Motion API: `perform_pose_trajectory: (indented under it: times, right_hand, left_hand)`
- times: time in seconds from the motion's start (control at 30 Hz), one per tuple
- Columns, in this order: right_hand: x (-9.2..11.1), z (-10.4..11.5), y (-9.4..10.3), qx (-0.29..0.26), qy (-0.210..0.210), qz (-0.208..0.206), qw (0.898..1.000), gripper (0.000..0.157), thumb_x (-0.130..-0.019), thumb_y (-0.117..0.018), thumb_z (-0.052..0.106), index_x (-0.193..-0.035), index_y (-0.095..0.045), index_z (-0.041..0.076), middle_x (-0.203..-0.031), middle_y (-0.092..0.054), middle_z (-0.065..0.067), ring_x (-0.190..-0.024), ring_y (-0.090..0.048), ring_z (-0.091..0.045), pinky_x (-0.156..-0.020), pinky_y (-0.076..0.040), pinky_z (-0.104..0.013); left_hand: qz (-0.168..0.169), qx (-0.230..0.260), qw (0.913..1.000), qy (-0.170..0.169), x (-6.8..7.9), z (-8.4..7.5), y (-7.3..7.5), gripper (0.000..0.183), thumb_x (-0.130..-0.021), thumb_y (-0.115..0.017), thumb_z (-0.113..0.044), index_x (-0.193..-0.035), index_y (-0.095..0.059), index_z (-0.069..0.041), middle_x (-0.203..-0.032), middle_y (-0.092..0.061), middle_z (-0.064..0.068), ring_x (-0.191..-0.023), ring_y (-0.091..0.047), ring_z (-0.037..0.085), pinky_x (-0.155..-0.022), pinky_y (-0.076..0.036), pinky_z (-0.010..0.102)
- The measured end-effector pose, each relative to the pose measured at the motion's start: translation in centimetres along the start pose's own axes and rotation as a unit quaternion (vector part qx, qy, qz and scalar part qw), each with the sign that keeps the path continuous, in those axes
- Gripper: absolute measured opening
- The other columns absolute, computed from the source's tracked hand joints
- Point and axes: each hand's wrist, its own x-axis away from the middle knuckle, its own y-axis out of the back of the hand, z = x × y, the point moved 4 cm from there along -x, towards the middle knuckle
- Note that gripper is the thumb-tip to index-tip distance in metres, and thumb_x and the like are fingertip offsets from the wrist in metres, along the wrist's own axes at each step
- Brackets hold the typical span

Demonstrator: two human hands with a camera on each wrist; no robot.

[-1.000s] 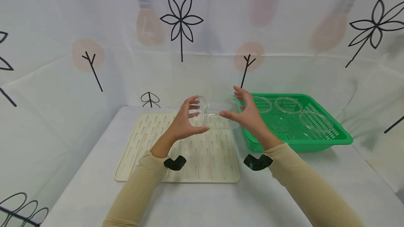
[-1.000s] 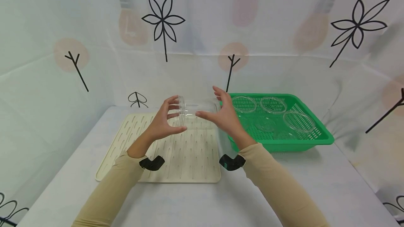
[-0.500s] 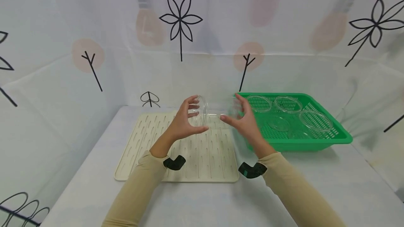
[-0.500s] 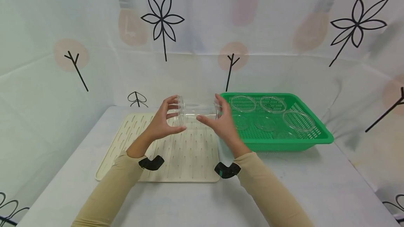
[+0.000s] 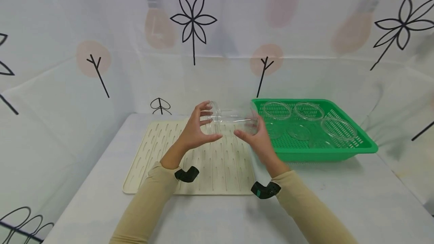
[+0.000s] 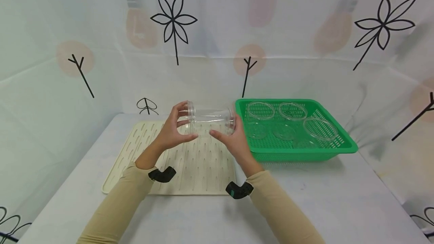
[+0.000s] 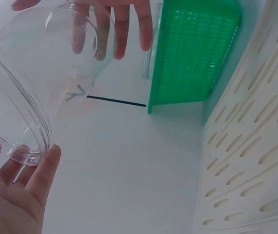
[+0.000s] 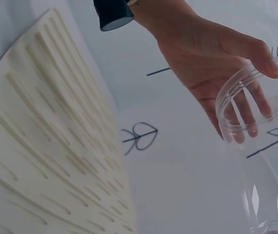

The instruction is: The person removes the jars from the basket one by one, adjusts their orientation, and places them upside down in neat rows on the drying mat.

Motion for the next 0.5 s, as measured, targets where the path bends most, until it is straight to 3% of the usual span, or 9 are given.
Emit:
perform_pose_trajectory:
  times: [0.2,0.5]
  right_hand:
    - [0.2,-0.9,-0.5,0.0,-0.013,0.001,1.0,0.083,-0.081,-0.073,0.023,-0.144,-0.02,0.008,-0.14,-0.037,-0.016,-0.125,-0.039,-0.032,-0.096,-0.038,-0.052]
    - [0.3,-1.7,-1.0,-0.018,-0.013,0.025,0.999,0.089,-0.081,-0.072,0.027,-0.147,-0.014,0.011,-0.14,-0.039,-0.016,-0.126,-0.038,-0.033,-0.097,-0.036,-0.054]
  left_hand:
    - [-0.003,-0.003,1.0,-0.005,0.3,-2.9,0.4,0.09,-0.071,-0.075,0.0,-0.141,-0.018,0.006,-0.135,-0.033,0.026,-0.121,-0.041,0.038,-0.096,-0.041,0.046]
    - [-0.007,0.0,1.0,-0.005,0.3,-3.1,0.4,0.091,-0.071,-0.074,0.001,-0.141,-0.016,0.006,-0.136,-0.031,0.027,-0.122,-0.04,0.038,-0.096,-0.04,0.047]
